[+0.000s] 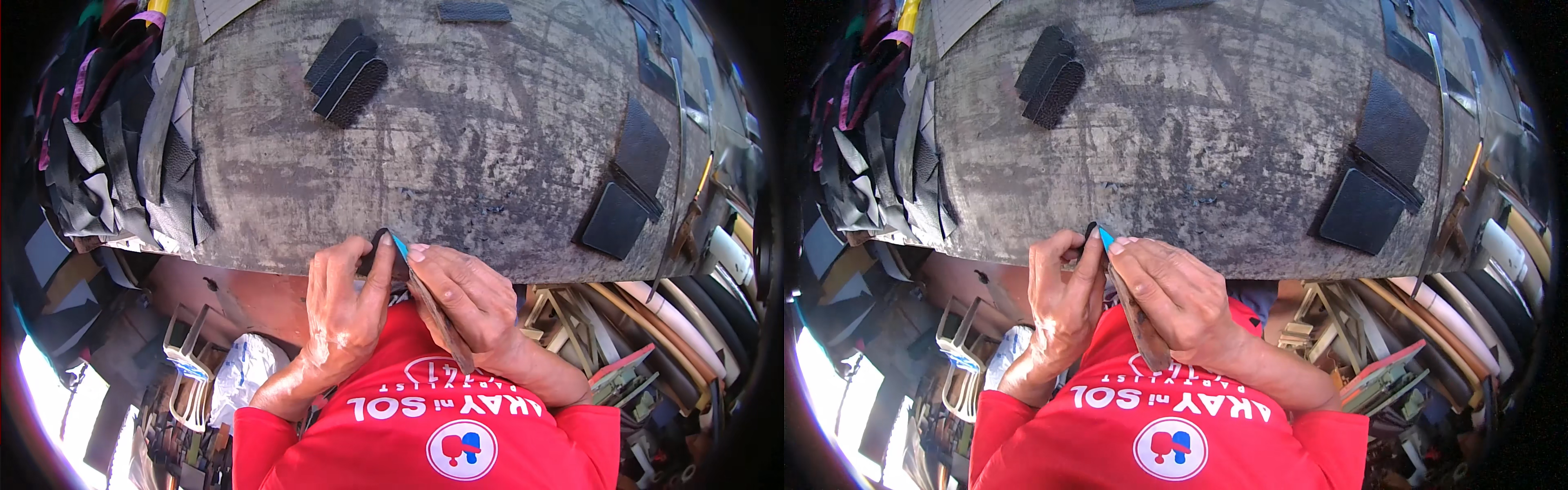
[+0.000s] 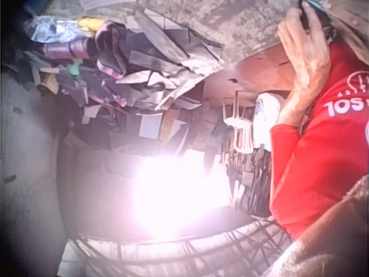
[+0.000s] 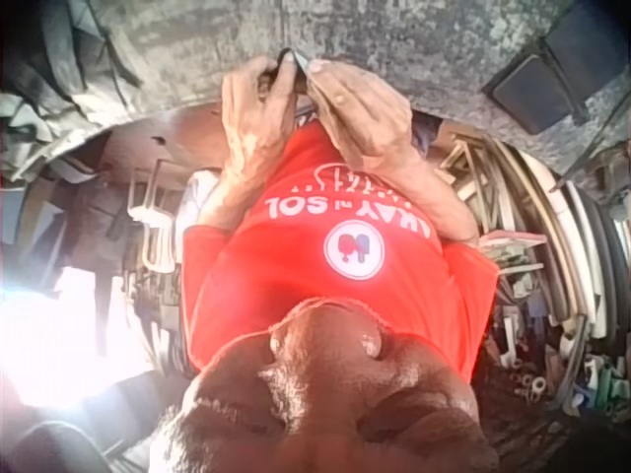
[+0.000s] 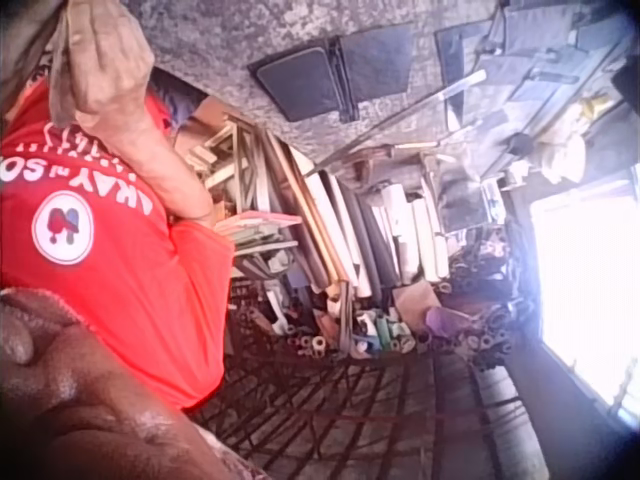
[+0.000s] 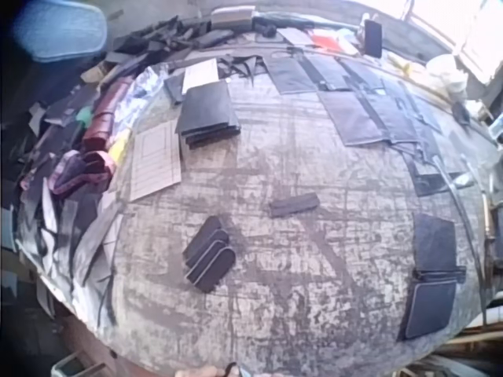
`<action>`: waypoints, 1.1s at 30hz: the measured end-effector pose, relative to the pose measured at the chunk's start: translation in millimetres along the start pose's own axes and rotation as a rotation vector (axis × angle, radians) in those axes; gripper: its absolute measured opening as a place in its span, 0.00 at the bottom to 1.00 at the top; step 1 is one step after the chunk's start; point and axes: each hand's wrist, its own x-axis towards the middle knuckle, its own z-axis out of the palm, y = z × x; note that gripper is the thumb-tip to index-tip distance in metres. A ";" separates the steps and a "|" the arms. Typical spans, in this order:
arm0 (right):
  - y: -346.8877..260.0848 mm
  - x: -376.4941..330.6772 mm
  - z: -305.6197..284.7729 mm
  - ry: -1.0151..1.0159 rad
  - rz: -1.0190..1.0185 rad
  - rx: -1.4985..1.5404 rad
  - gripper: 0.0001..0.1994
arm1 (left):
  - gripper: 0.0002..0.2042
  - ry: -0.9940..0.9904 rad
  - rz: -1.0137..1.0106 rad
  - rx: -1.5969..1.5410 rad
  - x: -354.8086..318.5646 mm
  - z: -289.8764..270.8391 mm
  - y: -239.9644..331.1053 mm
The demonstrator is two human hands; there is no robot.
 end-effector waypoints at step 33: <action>8.7 -15.2 15.7 0.162 -0.102 -0.068 0.19 | 0.20 0.304 -0.169 -0.036 -8.0 31.6 28.1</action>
